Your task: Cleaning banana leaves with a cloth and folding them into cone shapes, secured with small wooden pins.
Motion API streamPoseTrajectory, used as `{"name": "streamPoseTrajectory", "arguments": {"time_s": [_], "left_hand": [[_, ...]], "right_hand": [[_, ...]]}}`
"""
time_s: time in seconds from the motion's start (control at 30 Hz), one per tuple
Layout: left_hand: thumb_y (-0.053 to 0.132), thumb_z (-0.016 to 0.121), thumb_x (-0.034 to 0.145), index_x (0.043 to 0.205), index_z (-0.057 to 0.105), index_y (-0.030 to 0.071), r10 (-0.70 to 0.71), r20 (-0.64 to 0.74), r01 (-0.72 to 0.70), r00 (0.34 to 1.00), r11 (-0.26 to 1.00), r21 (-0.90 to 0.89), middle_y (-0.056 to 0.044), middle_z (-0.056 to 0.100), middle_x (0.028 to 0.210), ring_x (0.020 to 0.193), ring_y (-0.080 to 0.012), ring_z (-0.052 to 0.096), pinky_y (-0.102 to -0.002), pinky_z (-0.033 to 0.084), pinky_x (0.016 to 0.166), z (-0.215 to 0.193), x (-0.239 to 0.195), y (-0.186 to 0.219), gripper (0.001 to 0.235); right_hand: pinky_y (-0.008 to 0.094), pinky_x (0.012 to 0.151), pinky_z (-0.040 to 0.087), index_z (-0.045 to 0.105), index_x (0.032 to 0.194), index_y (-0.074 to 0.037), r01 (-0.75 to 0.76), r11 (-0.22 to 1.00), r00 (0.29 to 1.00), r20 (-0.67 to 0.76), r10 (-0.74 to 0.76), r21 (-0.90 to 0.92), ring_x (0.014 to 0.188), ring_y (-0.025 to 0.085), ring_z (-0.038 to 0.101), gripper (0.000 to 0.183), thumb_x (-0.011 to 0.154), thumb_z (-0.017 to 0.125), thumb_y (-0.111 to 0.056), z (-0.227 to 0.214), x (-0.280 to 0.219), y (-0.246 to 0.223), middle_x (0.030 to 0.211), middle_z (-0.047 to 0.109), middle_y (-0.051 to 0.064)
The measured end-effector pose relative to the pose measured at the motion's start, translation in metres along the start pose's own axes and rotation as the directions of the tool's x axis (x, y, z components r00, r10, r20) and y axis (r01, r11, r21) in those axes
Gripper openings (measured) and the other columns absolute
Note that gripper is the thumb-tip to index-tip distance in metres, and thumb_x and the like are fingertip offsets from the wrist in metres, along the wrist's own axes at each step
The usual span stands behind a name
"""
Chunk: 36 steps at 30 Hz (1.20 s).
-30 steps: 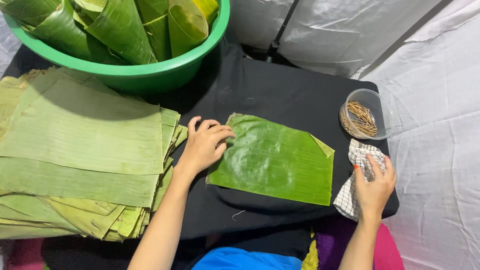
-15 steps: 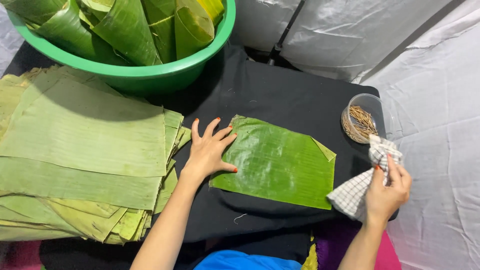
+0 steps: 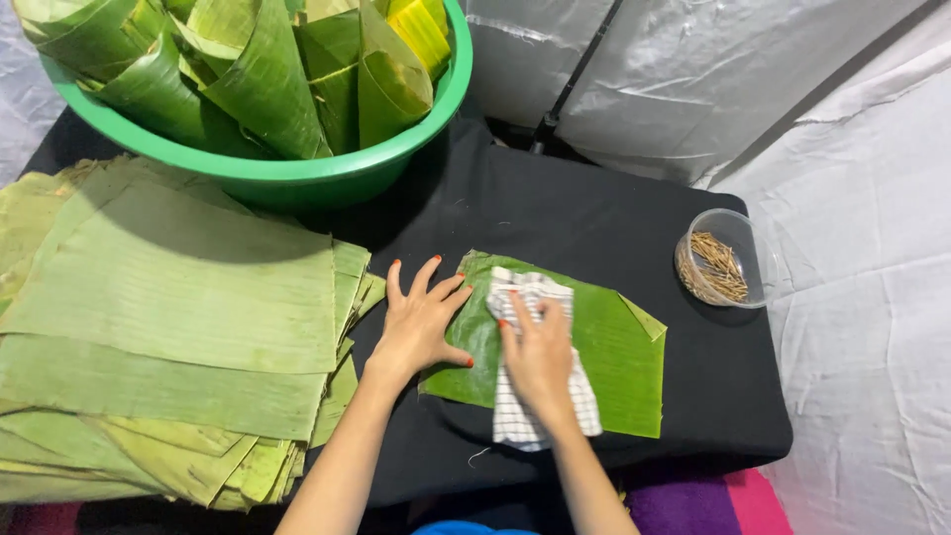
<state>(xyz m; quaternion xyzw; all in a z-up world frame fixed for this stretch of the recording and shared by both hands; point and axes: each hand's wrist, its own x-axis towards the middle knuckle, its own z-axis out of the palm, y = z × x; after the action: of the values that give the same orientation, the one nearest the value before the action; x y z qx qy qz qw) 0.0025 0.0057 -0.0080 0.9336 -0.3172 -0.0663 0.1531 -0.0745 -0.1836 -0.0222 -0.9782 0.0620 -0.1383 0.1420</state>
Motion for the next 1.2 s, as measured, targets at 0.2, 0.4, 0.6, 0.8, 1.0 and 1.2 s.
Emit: {"name": "streamPoseTrajectory", "arguments": {"time_s": [0.2, 0.4, 0.6, 0.8, 1.0, 1.2], "left_hand": [[0.066, 0.088, 0.056, 0.144, 0.052, 0.010, -0.018, 0.020, 0.018, 1.000, 1.000, 0.008, -0.006, 0.050, 0.153, 0.154, -0.0328, 0.019, -0.073, -0.006, 0.118, -0.004, 0.000, 0.003, 0.111], [0.063, 0.090, 0.058, 0.145, 0.052, 0.007, -0.010, 0.036, 0.010, 0.999, 1.000, -0.011, -0.007, 0.050, 0.153, 0.153, -0.0342, 0.020, -0.073, -0.007, 0.117, -0.011, -0.002, 0.006, 0.110], [0.064, 0.089, 0.057, 0.145, 0.052, 0.009, -0.018, 0.033, 0.017, 0.999, 1.000, 0.014, -0.004, 0.050, 0.153, 0.154, -0.0340, 0.019, -0.074, -0.006, 0.117, -0.007, -0.001, 0.006, 0.110], [0.067, 0.088, 0.056, 0.146, 0.053, 0.012, -0.012, 0.045, 0.011, 0.999, 0.999, 0.032, -0.003, 0.050, 0.154, 0.154, -0.0358, 0.018, -0.075, -0.006, 0.116, -0.002, 0.001, 0.008, 0.111], [0.066, 0.089, 0.056, 0.145, 0.054, 0.011, -0.014, 0.030, 0.013, 0.999, 0.999, 0.037, -0.003, 0.050, 0.154, 0.154, -0.0370, 0.018, -0.075, -0.006, 0.115, 0.003, 0.003, 0.008, 0.110], [0.066, 0.090, 0.056, 0.143, 0.055, 0.011, -0.041, 0.061, 0.037, 0.997, 0.997, 0.068, -0.001, 0.050, 0.154, 0.154, -0.0347, 0.020, -0.075, -0.008, 0.116, -0.002, 0.003, 0.014, 0.109]], "right_hand": [[0.049, 0.087, 0.052, 0.063, 0.138, -0.018, 0.054, 0.998, 0.998, 0.015, -0.053, -0.015, 0.113, 0.040, 0.057, 0.045, 0.096, 0.059, -0.034, 0.025, 0.023, -0.027, 0.123, 0.048, 0.017], [0.051, 0.089, 0.053, 0.067, 0.134, -0.012, 0.007, 0.994, 0.989, -0.145, -0.022, -0.107, 0.111, 0.046, 0.062, 0.041, 0.094, 0.063, -0.024, 0.012, 0.032, 0.022, 0.119, 0.055, 0.025], [0.053, 0.088, 0.053, 0.071, 0.131, -0.014, -0.245, 0.944, 0.963, -0.168, 0.210, -0.223, 0.108, 0.046, 0.062, 0.039, 0.094, 0.063, -0.021, -0.031, 0.005, 0.115, 0.119, 0.055, 0.022], [0.048, 0.094, 0.050, 0.070, 0.134, -0.020, -0.349, 0.915, 0.936, -0.129, 0.329, -0.201, 0.117, 0.040, 0.058, 0.038, 0.097, 0.061, -0.024, -0.044, -0.010, 0.115, 0.126, 0.051, 0.017], [0.051, 0.096, 0.051, 0.070, 0.132, -0.013, -0.165, 0.985, 0.986, 0.005, 0.166, -0.038, 0.116, 0.046, 0.058, 0.039, 0.095, 0.061, -0.021, -0.028, -0.018, 0.066, 0.125, 0.053, 0.024], [0.050, 0.092, 0.051, 0.065, 0.138, -0.018, -0.032, 0.999, 0.998, 0.056, 0.034, -0.024, 0.115, 0.041, 0.058, 0.044, 0.096, 0.059, -0.027, -0.008, -0.003, 0.020, 0.128, 0.050, 0.019]]}}
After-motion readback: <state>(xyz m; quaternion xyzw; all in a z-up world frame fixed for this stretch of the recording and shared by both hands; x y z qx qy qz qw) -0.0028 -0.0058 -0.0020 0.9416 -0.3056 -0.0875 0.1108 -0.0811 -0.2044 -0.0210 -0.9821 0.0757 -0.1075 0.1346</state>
